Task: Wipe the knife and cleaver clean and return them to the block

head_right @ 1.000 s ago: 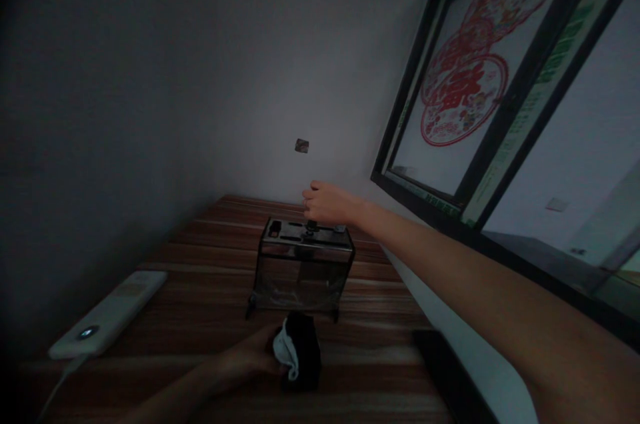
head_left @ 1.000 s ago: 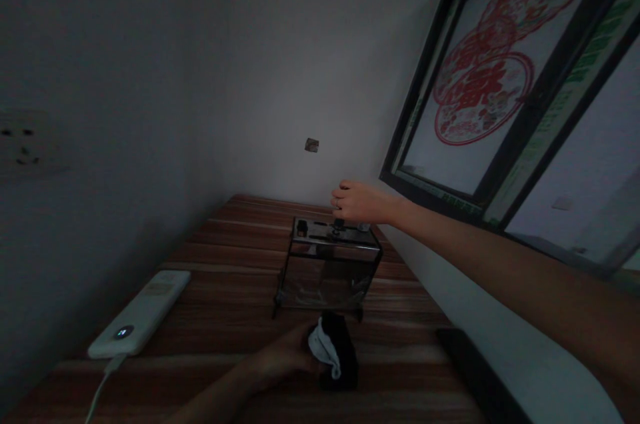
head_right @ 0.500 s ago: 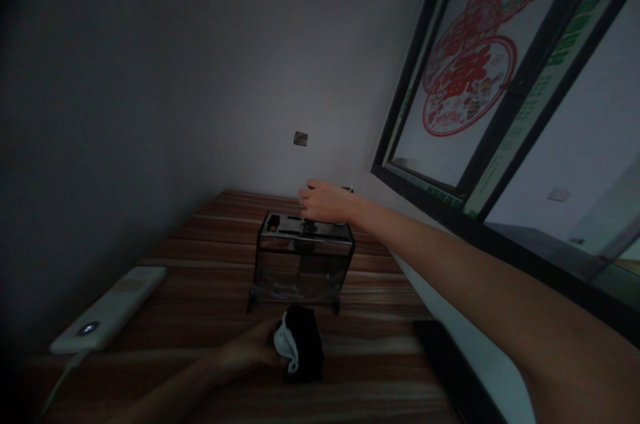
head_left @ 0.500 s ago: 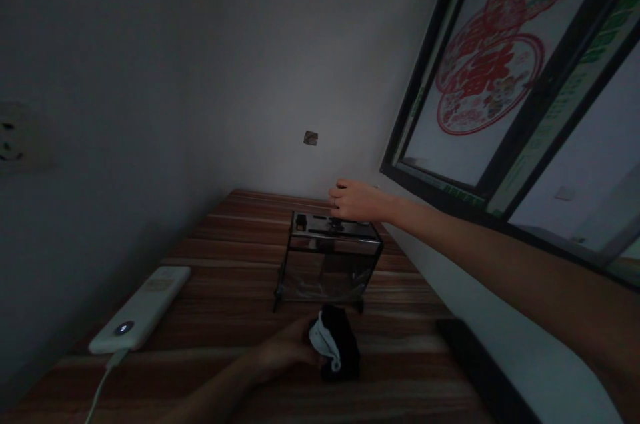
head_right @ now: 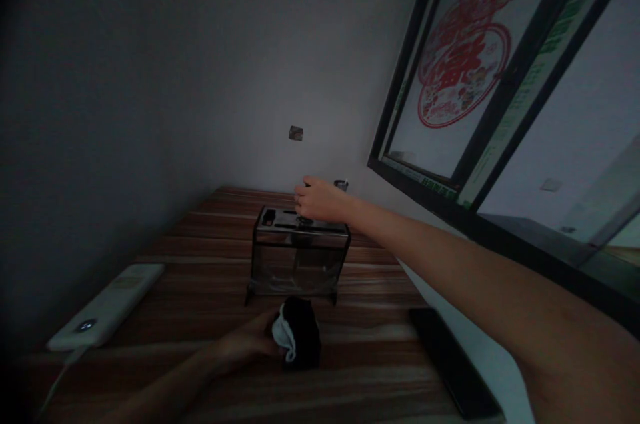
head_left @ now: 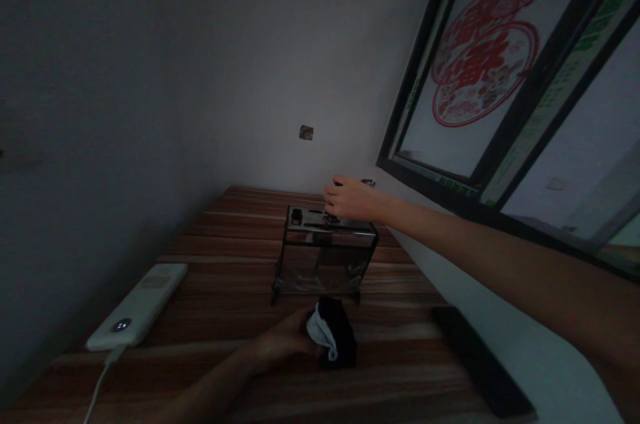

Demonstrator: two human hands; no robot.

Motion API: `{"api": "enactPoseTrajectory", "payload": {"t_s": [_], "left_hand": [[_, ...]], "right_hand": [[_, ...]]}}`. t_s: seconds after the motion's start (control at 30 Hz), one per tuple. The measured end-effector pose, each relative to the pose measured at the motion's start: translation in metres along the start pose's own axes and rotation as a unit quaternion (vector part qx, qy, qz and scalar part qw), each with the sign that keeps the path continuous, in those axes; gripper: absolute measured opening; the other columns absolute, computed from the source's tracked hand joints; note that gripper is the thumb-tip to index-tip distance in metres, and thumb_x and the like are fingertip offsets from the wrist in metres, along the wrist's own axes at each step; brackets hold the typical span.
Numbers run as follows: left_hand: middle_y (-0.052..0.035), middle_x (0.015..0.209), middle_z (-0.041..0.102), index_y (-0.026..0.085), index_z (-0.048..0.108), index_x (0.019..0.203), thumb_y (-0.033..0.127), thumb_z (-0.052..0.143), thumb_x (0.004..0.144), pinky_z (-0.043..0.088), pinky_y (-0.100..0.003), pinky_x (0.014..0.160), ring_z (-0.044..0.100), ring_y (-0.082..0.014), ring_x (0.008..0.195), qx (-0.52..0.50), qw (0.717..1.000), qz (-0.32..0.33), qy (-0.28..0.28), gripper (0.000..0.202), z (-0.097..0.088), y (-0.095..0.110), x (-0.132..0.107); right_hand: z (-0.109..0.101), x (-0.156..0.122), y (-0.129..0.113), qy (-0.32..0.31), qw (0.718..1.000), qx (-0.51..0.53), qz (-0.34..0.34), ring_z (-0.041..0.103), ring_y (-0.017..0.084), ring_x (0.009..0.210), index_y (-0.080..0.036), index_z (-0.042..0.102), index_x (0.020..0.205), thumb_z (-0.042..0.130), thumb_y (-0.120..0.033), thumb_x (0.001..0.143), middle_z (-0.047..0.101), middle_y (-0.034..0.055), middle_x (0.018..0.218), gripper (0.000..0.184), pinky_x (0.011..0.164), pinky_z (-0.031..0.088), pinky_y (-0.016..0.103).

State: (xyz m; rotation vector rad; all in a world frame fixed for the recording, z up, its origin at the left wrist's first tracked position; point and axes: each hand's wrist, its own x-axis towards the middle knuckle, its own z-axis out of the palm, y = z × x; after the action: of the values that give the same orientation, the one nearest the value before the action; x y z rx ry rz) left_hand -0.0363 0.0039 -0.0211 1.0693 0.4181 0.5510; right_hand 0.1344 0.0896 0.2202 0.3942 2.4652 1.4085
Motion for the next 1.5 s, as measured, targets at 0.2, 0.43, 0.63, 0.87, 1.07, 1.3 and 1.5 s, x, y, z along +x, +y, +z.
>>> {"api": "enactPoseTrajectory", "payload": {"t_s": [0.2,0.43,0.63,0.87,1.07,1.3,1.5], "left_hand": [[-0.0062,0.1,0.066,0.015,0.057,0.11,0.014,0.08,0.051,0.039,-0.034,0.089,0.057,-0.0223,0.097,0.017,1.0,0.006,0.005,0.064,-0.003,-0.002,0.001],[-0.0055,0.1,0.066,0.015,0.057,0.11,0.016,0.081,0.05,0.038,-0.034,0.09,0.057,-0.0215,0.096,0.021,1.0,-0.006,0.004,0.065,0.002,0.004,-0.002],[-0.006,0.104,0.065,0.016,0.056,0.113,0.014,0.081,0.048,0.037,-0.035,0.093,0.056,-0.0225,0.099,-0.008,1.0,-0.002,-0.001,0.07,0.002,0.004,-0.002],[-0.0062,0.109,0.063,0.018,0.053,0.117,0.011,0.081,0.049,0.036,-0.036,0.094,0.055,-0.0222,0.103,0.004,1.0,-0.007,0.003,0.073,-0.001,0.003,-0.003],[-0.0068,0.103,0.065,0.016,0.057,0.112,0.014,0.081,0.049,0.036,-0.037,0.094,0.056,-0.0237,0.1,0.015,1.0,-0.016,0.008,0.068,0.004,0.008,-0.002],[-0.0069,0.108,0.062,0.018,0.052,0.119,0.014,0.079,0.054,0.037,-0.034,0.093,0.056,-0.0206,0.102,-0.093,0.993,-0.028,-0.069,0.07,0.003,0.008,-0.01],[-0.0071,0.104,0.065,0.017,0.059,0.109,0.026,0.071,0.071,0.042,-0.034,0.089,0.06,-0.0185,0.097,-0.175,0.981,-0.056,-0.059,0.041,-0.002,0.002,-0.012]], "right_hand": [[-0.003,0.002,-0.002,-0.012,1.0,-0.001,0.009,0.054,0.018,0.081,-0.019,0.062,0.081,0.047,-0.013,0.088,0.066,0.0023,0.079,0.017,0.074,0.032,0.034],[-0.004,0.003,-0.005,-0.017,1.0,0.0,0.014,0.056,0.018,0.082,-0.018,0.06,0.084,0.049,-0.014,0.088,0.067,0.0023,0.08,0.013,0.076,0.032,0.034],[-0.005,0.003,-0.004,-0.005,1.0,-0.007,0.008,0.057,0.017,0.083,-0.018,0.061,0.082,0.049,-0.012,0.087,0.066,0.0019,0.077,0.014,0.079,0.034,0.035],[-0.017,-0.004,-0.008,0.042,0.998,-0.034,0.019,0.056,0.019,0.095,-0.019,0.061,0.097,0.05,-0.013,0.087,0.068,0.0009,0.083,0.016,0.1,0.029,0.044],[-0.063,-0.021,-0.029,0.113,0.99,-0.017,0.082,0.055,0.018,0.098,-0.017,0.058,0.105,0.043,-0.011,0.09,0.066,0.0044,0.095,0.022,0.096,0.036,0.041],[-0.094,-0.043,-0.094,0.174,0.972,0.123,0.103,0.058,0.017,0.081,-0.017,0.062,0.095,0.041,-0.014,0.091,0.067,0.0042,0.087,0.021,0.077,0.044,0.033],[-0.055,-0.065,-0.152,0.098,0.915,0.331,0.211,0.058,0.019,0.084,-0.016,0.06,0.105,0.043,-0.017,0.09,0.066,0.008,0.092,0.023,0.074,0.045,0.032]]}}
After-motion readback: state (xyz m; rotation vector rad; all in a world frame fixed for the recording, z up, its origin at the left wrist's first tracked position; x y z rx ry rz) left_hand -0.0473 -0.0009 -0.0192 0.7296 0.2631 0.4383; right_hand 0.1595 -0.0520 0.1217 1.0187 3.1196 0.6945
